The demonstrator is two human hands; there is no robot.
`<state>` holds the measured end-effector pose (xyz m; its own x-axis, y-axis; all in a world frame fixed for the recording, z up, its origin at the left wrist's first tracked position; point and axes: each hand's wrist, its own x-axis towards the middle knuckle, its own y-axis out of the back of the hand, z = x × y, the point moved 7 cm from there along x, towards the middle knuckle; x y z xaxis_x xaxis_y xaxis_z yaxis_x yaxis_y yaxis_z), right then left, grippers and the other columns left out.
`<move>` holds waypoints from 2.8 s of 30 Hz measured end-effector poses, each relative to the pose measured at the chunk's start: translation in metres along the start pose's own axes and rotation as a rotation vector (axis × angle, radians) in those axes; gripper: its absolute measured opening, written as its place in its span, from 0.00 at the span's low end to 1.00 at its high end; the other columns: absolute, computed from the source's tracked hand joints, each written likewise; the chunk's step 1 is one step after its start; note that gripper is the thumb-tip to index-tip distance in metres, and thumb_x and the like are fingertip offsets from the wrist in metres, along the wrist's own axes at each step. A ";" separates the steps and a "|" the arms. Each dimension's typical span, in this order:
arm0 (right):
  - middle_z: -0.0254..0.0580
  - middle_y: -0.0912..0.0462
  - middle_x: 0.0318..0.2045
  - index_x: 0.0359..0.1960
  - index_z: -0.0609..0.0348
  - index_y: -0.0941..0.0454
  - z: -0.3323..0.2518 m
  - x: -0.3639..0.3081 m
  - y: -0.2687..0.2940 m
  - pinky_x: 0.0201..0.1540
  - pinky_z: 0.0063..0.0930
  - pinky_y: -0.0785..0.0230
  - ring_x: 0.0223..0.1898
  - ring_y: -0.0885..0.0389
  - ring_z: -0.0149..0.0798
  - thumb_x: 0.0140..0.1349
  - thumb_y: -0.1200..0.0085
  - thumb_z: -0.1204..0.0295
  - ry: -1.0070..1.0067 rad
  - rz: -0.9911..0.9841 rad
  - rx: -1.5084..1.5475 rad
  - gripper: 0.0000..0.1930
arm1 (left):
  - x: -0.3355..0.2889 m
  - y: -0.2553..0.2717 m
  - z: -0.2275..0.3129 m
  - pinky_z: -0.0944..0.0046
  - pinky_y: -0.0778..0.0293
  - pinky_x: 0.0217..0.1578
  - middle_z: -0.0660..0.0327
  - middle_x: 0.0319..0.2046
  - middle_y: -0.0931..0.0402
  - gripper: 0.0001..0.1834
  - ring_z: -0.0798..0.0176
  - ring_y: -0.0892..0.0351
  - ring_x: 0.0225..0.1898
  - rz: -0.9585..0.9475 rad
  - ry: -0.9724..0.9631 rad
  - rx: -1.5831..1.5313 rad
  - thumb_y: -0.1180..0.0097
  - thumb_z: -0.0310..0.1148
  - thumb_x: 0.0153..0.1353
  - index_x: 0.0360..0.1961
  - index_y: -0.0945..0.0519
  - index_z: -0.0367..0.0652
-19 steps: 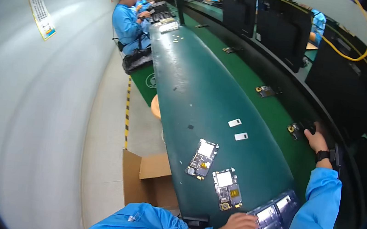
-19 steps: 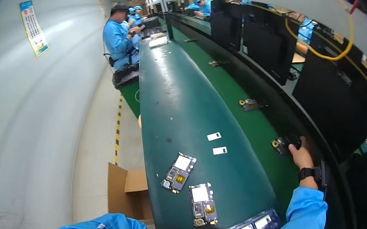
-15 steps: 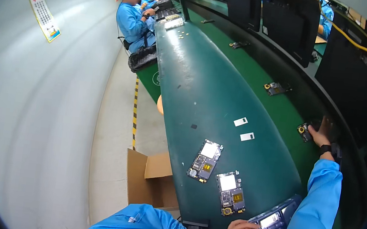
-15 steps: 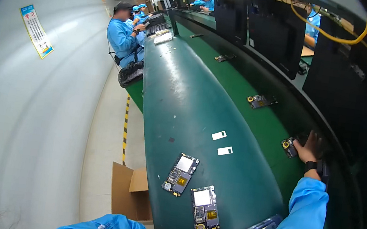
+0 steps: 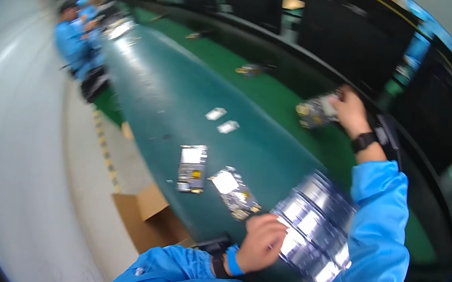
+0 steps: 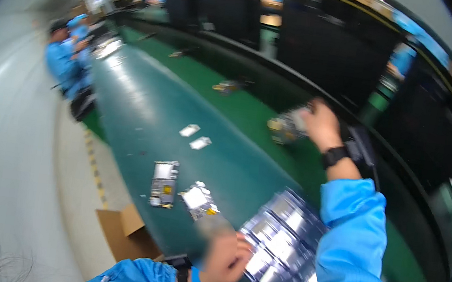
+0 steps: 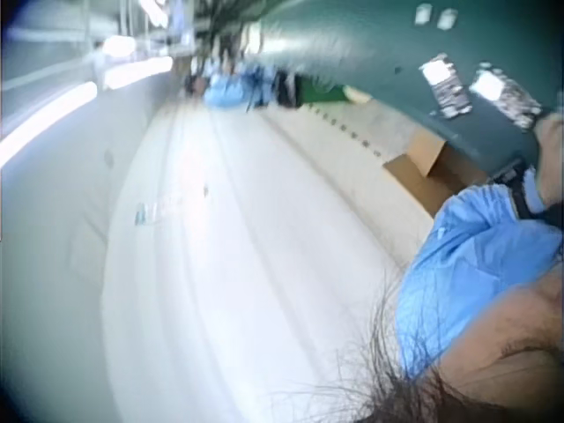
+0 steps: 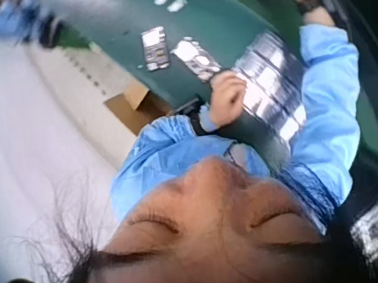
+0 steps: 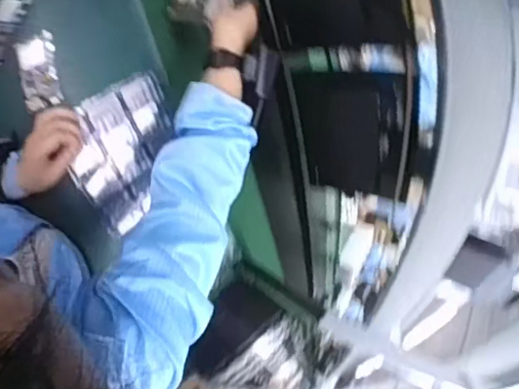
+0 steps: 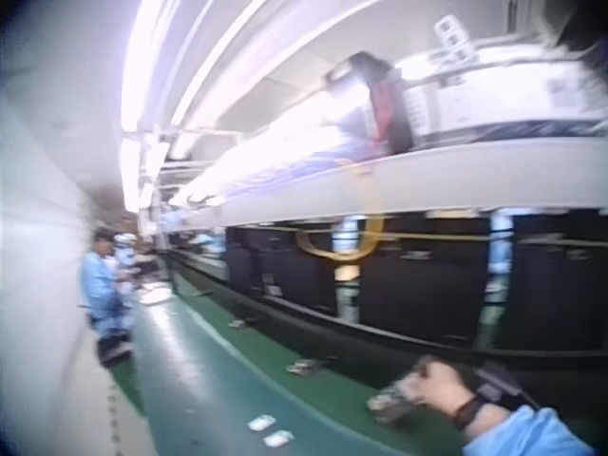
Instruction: Assembling circuit boards and sorting them into plastic component trays and storage cases on a factory production line.
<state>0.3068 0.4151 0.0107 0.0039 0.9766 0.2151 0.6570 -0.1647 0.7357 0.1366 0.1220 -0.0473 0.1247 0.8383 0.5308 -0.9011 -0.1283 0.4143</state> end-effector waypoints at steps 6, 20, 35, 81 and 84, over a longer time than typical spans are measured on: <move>0.34 0.22 0.29 0.35 0.58 0.32 -0.033 -0.175 0.075 0.32 0.22 0.31 0.31 0.24 0.27 0.57 0.49 0.75 -0.382 -0.090 0.828 0.06 | 0.004 0.014 0.004 0.55 0.36 0.53 0.49 0.48 0.32 0.20 0.54 0.32 0.51 0.128 0.221 -0.566 0.56 0.22 0.58 0.52 0.41 0.37; 0.44 0.24 0.26 0.31 0.62 0.25 0.081 -0.425 0.197 0.32 0.27 0.32 0.29 0.24 0.37 0.52 0.45 0.71 -0.454 0.335 -0.001 0.08 | -0.002 -0.040 0.084 0.55 0.24 0.44 0.53 0.50 0.33 0.27 0.56 0.27 0.48 -0.335 0.614 -1.125 0.57 0.23 0.61 0.61 0.48 0.47; 0.50 0.27 0.31 0.27 0.60 0.25 0.116 -0.436 0.153 0.40 0.42 0.36 0.38 0.29 0.52 0.45 0.42 0.71 -0.620 0.404 -0.443 0.09 | -0.032 -0.052 0.087 0.51 0.26 0.45 0.55 0.48 0.32 0.27 0.56 0.28 0.48 -0.381 0.696 -1.041 0.56 0.22 0.60 0.59 0.46 0.48; 0.30 0.25 0.18 0.28 0.66 0.23 0.012 -0.429 0.114 0.22 0.14 0.40 0.20 0.33 0.18 0.53 0.45 0.79 -0.516 0.223 0.656 0.02 | -0.051 -0.080 0.121 0.67 0.31 0.48 0.54 0.45 0.32 0.24 0.67 0.32 0.47 -0.679 0.604 -0.974 0.56 0.16 0.58 0.55 0.45 0.36; 0.30 0.25 0.17 0.28 0.66 0.23 0.013 -0.430 0.112 0.21 0.14 0.40 0.19 0.33 0.18 0.52 0.44 0.79 -0.513 0.242 0.663 0.03 | -0.051 -0.080 0.120 0.67 0.31 0.47 0.54 0.46 0.33 0.24 0.67 0.32 0.48 -0.687 0.611 -0.960 0.56 0.16 0.58 0.55 0.45 0.36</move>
<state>0.3890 -0.0215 -0.0077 0.4341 0.8934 -0.1159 0.8970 -0.4167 0.1475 0.2523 0.0255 -0.0188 0.6914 0.7162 -0.0953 -0.6959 0.6247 -0.3541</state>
